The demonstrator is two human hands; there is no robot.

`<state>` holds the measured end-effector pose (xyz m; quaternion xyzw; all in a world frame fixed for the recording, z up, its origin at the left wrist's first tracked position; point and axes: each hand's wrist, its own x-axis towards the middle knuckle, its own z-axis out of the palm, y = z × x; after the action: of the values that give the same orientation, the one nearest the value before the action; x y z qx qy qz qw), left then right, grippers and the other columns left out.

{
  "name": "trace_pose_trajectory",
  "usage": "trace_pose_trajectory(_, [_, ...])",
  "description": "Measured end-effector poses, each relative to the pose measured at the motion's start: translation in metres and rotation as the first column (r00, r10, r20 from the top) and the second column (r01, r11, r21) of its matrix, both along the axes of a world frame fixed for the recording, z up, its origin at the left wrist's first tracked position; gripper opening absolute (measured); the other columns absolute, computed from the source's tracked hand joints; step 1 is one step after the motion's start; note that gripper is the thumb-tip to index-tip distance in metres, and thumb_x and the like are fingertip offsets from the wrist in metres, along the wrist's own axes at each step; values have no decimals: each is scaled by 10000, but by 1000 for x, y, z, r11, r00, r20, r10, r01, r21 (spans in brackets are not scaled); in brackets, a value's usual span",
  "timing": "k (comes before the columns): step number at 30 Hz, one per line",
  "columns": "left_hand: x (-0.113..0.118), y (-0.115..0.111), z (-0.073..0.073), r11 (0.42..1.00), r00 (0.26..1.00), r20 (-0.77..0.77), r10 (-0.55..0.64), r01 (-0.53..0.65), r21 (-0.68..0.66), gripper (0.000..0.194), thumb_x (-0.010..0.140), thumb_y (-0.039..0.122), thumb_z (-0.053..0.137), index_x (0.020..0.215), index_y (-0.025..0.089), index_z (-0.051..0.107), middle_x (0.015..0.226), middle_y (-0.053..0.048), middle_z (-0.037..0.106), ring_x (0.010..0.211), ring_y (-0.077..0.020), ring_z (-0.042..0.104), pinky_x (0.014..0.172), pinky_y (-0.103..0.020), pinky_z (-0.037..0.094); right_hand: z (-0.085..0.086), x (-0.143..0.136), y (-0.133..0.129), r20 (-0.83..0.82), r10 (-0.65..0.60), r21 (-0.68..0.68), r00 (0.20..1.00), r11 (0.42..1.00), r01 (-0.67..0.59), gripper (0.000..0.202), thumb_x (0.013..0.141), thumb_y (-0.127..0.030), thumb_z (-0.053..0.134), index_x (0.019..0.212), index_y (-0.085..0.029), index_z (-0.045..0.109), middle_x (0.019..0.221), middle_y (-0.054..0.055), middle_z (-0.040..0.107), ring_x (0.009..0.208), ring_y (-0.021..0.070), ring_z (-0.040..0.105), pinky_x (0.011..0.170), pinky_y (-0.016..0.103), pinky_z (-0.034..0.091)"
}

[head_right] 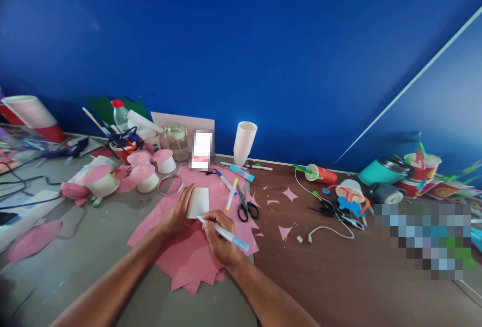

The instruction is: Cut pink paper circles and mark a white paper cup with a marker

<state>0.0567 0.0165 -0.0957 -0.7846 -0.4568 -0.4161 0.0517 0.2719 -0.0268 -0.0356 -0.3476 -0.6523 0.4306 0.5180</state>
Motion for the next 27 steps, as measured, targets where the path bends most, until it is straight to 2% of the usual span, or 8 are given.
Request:
trace_pose_trajectory(5, [1,0,2,999,1000,5,2,-2,-35,840,908,196,655,1698,106,386,1500,-304,712,1399,-474,719,1133,-638,636,-1,-1,2,-23,-81,12,996,997,81,218,1032,-430,662,1002,-237,757,789,35,773,664,200,707,629,305,582])
trace_pose_trajectory(10, [-1,-1,8,1000,1000,-22,3,-3,-24,819,889,126,621,1680,109,408,1463,-296,735,1367,-454,746,1107,-609,652,-1,2,-1,31,-37,28,999,999,36,237,1037,-427,651,937,-243,763,756,31,753,636,198,682,610,309,561])
trace_pose_trajectory(17, [3,-3,12,996,1000,-8,3,-4,-84,769,933,235,661,1653,106,423,1467,-304,720,1360,-459,738,1124,-628,631,1,-1,-1,54,-103,80,993,992,99,227,1040,-424,651,973,-250,780,827,48,783,736,223,743,679,323,607])
trace_pose_trajectory(22, [5,-4,13,999,1000,-22,14,-15,-44,738,924,205,636,1627,107,438,1433,-293,730,1330,-454,748,1103,-619,643,3,2,-3,88,-77,129,993,989,66,190,1038,-343,623,961,-249,770,806,33,771,663,198,698,628,307,571])
trace_pose_trajectory(27, [8,-5,17,996,999,-20,39,-41,-80,768,896,217,652,1625,116,433,1435,-287,733,1333,-459,743,1120,-637,625,4,-2,-5,106,-97,186,990,980,76,167,1026,-307,630,949,-254,768,830,42,787,708,208,716,682,318,580])
